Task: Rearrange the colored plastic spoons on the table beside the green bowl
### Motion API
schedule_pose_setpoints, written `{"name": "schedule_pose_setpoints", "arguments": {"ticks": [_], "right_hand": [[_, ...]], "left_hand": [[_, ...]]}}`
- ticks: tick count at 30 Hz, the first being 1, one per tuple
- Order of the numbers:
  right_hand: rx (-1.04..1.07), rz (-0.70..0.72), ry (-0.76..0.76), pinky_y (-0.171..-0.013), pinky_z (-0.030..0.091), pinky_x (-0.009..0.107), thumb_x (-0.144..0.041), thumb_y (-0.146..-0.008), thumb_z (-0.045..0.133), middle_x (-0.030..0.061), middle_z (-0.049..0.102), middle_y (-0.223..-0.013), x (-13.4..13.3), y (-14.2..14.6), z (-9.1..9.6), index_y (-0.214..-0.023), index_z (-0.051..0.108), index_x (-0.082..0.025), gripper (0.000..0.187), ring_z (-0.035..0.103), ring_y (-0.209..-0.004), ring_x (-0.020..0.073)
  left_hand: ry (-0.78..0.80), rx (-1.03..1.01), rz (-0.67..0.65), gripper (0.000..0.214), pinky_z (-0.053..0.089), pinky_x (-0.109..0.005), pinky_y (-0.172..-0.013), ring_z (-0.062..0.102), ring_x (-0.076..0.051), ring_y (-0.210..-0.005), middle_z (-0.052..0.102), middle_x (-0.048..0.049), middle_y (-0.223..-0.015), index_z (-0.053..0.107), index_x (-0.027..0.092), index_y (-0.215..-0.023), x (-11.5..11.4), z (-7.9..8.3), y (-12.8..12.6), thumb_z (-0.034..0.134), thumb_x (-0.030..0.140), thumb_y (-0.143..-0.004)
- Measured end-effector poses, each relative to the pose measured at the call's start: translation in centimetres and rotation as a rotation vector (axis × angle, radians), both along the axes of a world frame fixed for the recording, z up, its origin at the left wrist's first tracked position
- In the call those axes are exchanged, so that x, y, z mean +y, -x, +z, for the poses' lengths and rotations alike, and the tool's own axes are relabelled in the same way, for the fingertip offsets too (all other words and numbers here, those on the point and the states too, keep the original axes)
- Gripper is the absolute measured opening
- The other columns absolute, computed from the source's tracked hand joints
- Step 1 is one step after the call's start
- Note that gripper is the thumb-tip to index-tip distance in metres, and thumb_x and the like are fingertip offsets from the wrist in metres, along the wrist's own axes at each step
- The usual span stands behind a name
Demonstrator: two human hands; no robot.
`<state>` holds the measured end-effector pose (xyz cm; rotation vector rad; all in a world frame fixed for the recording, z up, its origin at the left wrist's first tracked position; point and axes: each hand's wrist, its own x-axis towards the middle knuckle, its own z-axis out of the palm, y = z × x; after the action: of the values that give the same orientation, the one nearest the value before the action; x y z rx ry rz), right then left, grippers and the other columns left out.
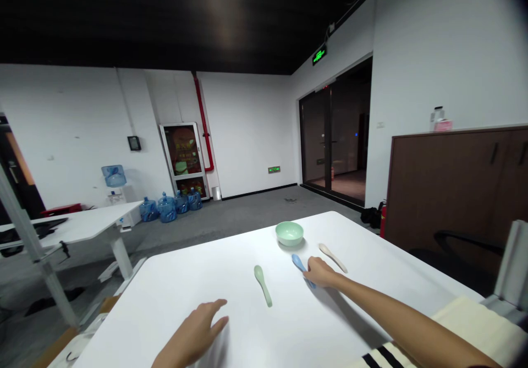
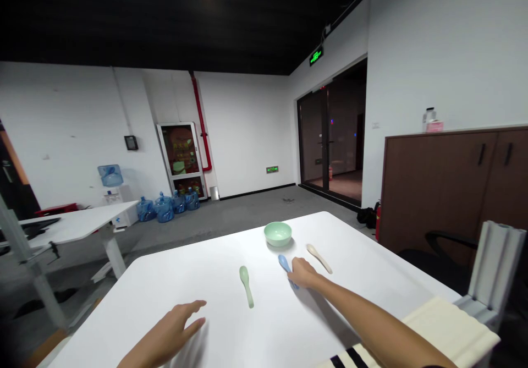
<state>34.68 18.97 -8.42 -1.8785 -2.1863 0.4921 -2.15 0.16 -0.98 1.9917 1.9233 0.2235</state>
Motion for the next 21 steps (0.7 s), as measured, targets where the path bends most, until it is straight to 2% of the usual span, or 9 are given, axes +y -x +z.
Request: {"name": "schedule_pose_setpoints", "arguments": {"ticks": [5, 11, 14, 17, 21], "right_hand": [[-0.011, 0.014, -0.001, -0.056, 0.037, 0.026, -0.041, -0.077, 0.063, 0.0143, 0.070, -0.088, -0.3, 0.1, 0.2, -0.078, 0.065, -0.013, 0.028, 0.066, -0.074, 0.0219], [-0.039, 0.026, -0.003, -0.054, 0.037, 0.026, -0.041, -0.078, 0.059, 0.0138, 0.071, -0.089, 0.2, 0.0, -0.7, -0.079, 0.066, -0.013, 0.029, 0.066, -0.072, 0.0211], [-0.062, 0.028, -0.020, -0.055, 0.037, 0.027, -0.045, -0.081, 0.055, 0.0150, 0.070, -0.091, 0.2, 0.0, -0.7, -0.081, 0.067, -0.012, 0.035, 0.066, -0.073, 0.0222], [-0.068, 0.014, -0.058, -0.061, 0.039, 0.027, -0.054, -0.086, 0.048, 0.0161, 0.070, -0.092, 0.0, 0.0, 0.7, -0.083, 0.068, -0.012, 0.046, 0.067, -0.077, 0.0231], [-0.038, 0.005, -0.149, -0.072, 0.041, 0.029, -0.062, -0.089, 0.038, 0.0157, 0.071, -0.093, -0.5, -0.2, 4.6, -0.087, 0.070, -0.015, 0.056, 0.065, -0.090, 0.0269]], "left_hand": [[-0.008, -0.009, -0.001, 0.061, 0.038, -0.038, -0.104, 0.050, -0.026, -0.125, 0.057, -0.0056, -0.136, 0.050, 0.028, -0.135, 0.0, 0.0, 0.0, 0.040, 0.061, -0.086], [-0.002, -0.011, 0.001, 0.061, 0.038, -0.038, -0.105, 0.049, -0.026, -0.126, 0.056, -0.0062, -0.137, 0.050, 0.027, -0.136, 0.0, 0.1, 0.0, 0.040, 0.061, -0.086], [-0.010, -0.017, 0.003, 0.061, 0.038, -0.038, -0.105, 0.050, -0.025, -0.125, 0.057, -0.0061, -0.136, 0.050, 0.027, -0.136, 0.0, 0.0, 0.1, 0.040, 0.061, -0.086], [-0.012, -0.015, 0.009, 0.060, 0.039, -0.038, -0.104, 0.052, -0.025, -0.124, 0.057, -0.0059, -0.135, 0.051, 0.028, -0.135, 0.0, 0.0, 0.1, 0.039, 0.061, -0.086], [-0.008, 0.004, 0.009, 0.059, 0.039, -0.037, -0.103, 0.052, -0.025, -0.124, 0.057, -0.0059, -0.135, 0.051, 0.027, -0.135, -0.1, 0.2, 0.1, 0.039, 0.059, -0.086]]}}
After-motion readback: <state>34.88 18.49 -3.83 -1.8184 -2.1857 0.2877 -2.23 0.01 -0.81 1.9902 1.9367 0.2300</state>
